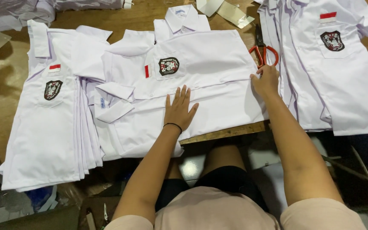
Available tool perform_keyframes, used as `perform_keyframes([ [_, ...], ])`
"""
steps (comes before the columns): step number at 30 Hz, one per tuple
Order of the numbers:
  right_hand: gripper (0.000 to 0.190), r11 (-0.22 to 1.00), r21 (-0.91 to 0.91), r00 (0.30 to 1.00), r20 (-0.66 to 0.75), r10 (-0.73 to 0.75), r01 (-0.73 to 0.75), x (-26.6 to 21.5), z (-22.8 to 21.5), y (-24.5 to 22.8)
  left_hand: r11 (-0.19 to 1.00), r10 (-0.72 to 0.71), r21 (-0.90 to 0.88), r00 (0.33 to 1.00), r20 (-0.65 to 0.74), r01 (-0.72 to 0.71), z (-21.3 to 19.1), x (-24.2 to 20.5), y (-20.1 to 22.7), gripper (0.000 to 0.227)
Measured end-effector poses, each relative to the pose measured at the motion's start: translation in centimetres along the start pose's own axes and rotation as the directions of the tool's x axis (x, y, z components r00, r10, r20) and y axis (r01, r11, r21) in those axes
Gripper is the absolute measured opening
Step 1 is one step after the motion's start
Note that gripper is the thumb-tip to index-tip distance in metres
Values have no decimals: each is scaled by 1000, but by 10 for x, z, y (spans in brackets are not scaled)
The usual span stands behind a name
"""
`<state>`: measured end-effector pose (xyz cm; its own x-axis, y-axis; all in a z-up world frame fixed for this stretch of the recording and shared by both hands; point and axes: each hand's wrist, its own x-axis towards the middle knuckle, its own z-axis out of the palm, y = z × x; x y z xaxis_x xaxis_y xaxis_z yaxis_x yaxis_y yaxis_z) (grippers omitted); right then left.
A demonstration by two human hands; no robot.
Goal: The person folds white shirts on a wooden table, smoothing each one out and then folding the bottom edge up.
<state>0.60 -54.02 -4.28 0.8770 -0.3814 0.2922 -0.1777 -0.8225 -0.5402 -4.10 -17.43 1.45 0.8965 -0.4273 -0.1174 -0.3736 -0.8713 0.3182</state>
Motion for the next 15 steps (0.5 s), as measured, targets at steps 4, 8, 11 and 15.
perform_keyframes([
  [4,31,999,-37,1000,14,-13,13,9,9,7,1000,-5,-4,1000,-13,5,0,0,1,75],
  [8,26,997,-68,997,64,52,-48,22,20,20,1000,-3,-19,1000,-21,2,3,0,-1,74],
  [11,21,998,-37,998,29,47,-46,23,19,16,1000,7,-27,1000,-28,-7,2,-1,-1,74],
  [15,20,997,-76,999,32,31,-28,28,21,24,1000,17,-17,1000,-24,-18,5,1,-3,74],
])
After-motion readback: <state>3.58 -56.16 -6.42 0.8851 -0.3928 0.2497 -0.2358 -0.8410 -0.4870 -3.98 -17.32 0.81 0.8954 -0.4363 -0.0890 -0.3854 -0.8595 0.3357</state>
